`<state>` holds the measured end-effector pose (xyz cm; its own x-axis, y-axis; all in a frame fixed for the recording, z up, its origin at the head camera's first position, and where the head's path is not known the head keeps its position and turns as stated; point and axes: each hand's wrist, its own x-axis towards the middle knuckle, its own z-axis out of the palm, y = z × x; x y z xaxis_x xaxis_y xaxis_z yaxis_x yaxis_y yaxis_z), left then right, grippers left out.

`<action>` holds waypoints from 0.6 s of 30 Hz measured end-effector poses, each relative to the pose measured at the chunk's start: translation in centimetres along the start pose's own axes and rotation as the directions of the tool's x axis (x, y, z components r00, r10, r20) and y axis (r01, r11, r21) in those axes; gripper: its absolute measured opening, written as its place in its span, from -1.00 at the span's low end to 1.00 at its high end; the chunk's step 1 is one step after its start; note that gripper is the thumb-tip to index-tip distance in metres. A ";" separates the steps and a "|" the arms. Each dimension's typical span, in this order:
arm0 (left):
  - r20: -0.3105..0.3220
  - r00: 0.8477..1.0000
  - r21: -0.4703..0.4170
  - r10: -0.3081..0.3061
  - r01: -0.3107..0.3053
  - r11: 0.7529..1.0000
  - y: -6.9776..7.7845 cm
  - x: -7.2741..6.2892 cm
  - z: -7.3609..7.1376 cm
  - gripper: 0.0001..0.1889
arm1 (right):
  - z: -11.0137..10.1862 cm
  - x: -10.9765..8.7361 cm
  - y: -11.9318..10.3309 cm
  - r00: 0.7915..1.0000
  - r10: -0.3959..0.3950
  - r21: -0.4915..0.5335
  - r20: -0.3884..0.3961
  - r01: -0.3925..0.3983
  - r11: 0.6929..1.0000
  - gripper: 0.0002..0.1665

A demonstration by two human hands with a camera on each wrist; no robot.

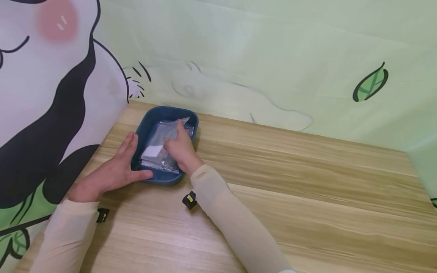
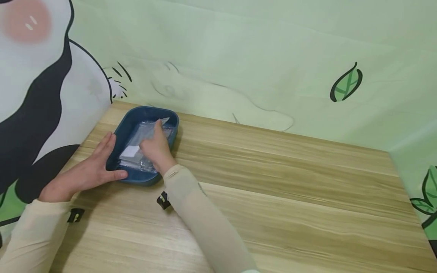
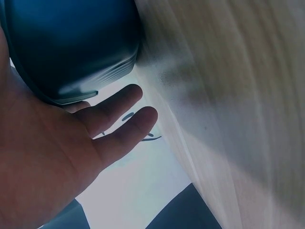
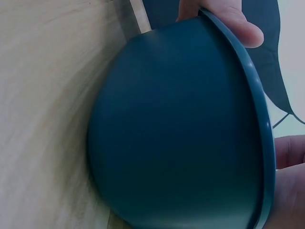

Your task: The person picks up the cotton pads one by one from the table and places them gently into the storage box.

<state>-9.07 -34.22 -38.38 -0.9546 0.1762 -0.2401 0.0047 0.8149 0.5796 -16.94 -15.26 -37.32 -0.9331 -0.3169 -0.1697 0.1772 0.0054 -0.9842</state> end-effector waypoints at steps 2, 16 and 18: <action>0.000 1.000 0.001 0.001 -0.001 1.000 0.1 0.0 -0.1 0.31 | 0.0 0.0 -0.1 1.000 0.029 -0.005 0.002 -0.029 1.000 0.13; -0.005 1.000 0.004 0.002 -0.002 1.000 0.2 -0.2 -0.2 0.31 | -0.1 -0.2 -1.2 0.990 0.139 -0.062 -0.019 -0.140 0.988 0.08; -0.004 1.000 0.005 0.002 -0.002 1.000 0.2 -0.2 -0.1 0.31 | -0.2 -0.2 -1.3 0.990 0.137 -0.069 -0.033 -0.139 0.988 0.08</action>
<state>-8.89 -34.18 -38.09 -0.9557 0.1757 -0.2360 0.0080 0.8173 0.5762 -17.03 -15.01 -36.01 -0.9097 -0.2818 -0.3050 0.2836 0.1148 -0.9520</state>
